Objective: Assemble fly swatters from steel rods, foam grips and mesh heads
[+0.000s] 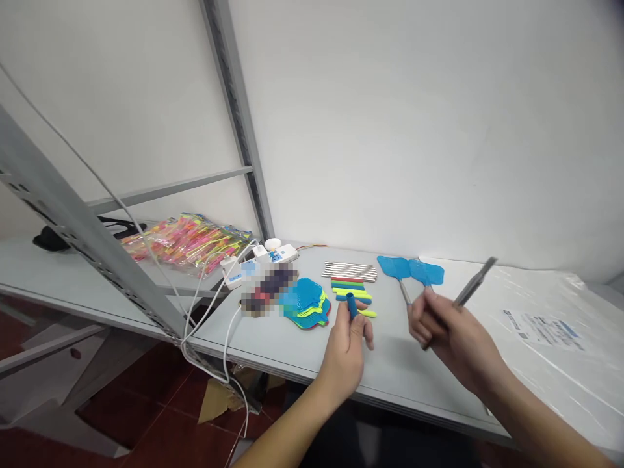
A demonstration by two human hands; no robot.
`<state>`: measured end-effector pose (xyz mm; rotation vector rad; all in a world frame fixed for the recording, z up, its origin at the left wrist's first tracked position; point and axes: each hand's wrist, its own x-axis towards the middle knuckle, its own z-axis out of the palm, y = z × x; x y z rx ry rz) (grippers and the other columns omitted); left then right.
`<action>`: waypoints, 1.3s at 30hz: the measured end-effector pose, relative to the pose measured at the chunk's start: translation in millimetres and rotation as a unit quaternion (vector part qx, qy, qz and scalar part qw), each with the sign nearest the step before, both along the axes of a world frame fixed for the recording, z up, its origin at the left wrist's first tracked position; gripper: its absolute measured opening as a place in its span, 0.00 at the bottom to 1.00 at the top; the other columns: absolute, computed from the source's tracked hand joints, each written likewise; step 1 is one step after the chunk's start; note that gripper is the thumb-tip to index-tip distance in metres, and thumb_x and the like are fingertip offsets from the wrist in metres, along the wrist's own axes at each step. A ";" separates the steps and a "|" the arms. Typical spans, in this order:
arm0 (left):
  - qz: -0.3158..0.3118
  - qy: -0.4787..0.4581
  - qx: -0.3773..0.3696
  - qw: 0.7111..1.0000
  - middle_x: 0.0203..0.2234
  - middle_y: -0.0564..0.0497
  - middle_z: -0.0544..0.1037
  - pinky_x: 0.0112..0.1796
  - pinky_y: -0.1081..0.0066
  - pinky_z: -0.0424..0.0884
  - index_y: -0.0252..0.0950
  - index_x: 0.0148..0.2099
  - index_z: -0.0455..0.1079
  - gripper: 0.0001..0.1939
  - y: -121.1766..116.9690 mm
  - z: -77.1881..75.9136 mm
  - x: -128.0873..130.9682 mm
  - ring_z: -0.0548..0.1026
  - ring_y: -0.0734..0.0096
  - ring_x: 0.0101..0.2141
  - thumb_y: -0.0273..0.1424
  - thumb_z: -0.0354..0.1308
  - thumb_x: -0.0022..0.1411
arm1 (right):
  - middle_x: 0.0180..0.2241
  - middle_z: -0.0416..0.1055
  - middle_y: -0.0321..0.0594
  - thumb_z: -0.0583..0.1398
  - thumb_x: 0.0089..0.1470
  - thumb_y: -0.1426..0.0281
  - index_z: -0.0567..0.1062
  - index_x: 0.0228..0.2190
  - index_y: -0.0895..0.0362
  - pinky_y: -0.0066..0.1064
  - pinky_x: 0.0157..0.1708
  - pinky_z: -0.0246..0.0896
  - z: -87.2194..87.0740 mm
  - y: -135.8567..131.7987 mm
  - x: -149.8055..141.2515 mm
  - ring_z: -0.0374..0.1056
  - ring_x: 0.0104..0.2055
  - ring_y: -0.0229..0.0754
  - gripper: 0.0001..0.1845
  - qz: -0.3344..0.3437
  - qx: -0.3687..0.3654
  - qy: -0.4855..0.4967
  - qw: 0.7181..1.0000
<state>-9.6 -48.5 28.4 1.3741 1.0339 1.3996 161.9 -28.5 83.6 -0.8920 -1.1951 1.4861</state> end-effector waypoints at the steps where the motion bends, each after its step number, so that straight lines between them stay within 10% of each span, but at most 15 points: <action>1: -0.023 0.023 -0.012 0.999 0.26 0.57 0.66 0.38 0.70 0.62 0.39 0.50 0.59 0.14 0.5 -4.8 0.9 0.67 0.71 0.30 0.40 0.41 0.72 | 0.15 0.43 0.28 0.52 0.62 0.53 0.72 0.25 0.55 0.30 0.26 0.50 6.3 1.9 -3.1 0.49 0.23 0.36 0.22 -0.013 0.015 0.060 0.998; 15: -0.130 0.236 -0.076 0.960 0.26 0.56 0.66 0.29 0.70 0.53 0.38 0.45 0.62 0.16 14.7 -21.3 1.4 0.64 0.69 0.28 0.42 0.39 0.72 | 0.14 0.53 0.29 0.50 0.65 0.63 0.69 0.25 0.53 0.36 0.41 0.58 -7.5 45.2 -34.2 0.66 0.28 0.41 0.18 0.037 0.059 0.097 0.993; 27: -0.167 0.223 -0.051 0.959 0.21 0.55 0.66 0.25 0.70 0.48 0.37 0.45 0.67 0.15 27.7 -16.4 -2.7 0.63 0.68 0.23 0.39 0.42 0.71 | 0.14 0.55 0.27 0.50 0.65 0.59 0.67 0.27 0.53 0.37 0.43 0.61 -11.6 48.7 -32.2 0.70 0.29 0.41 0.18 0.075 0.045 0.036 0.996; 35: -0.140 0.194 -0.040 0.970 0.22 0.55 0.66 0.26 0.69 0.48 0.38 0.44 0.67 0.14 25.0 -15.0 -6.2 0.63 0.68 0.24 0.39 0.44 0.71 | 0.43 0.73 0.41 0.60 0.58 0.63 0.72 0.42 0.53 0.40 0.53 0.58 -23.5 43.3 -31.8 0.68 0.50 0.44 0.11 0.134 0.033 -0.017 0.990; 39: -0.151 0.208 -0.053 0.965 0.19 0.58 0.60 0.25 0.70 0.47 0.39 0.35 0.62 0.15 24.1 -14.6 -8.3 0.59 0.71 0.22 0.40 0.43 0.71 | 0.27 0.68 0.33 0.58 0.60 0.58 0.74 0.35 0.54 0.36 0.44 0.64 -3.6 46.9 -31.8 0.67 0.33 0.37 0.12 0.046 -0.001 0.139 0.989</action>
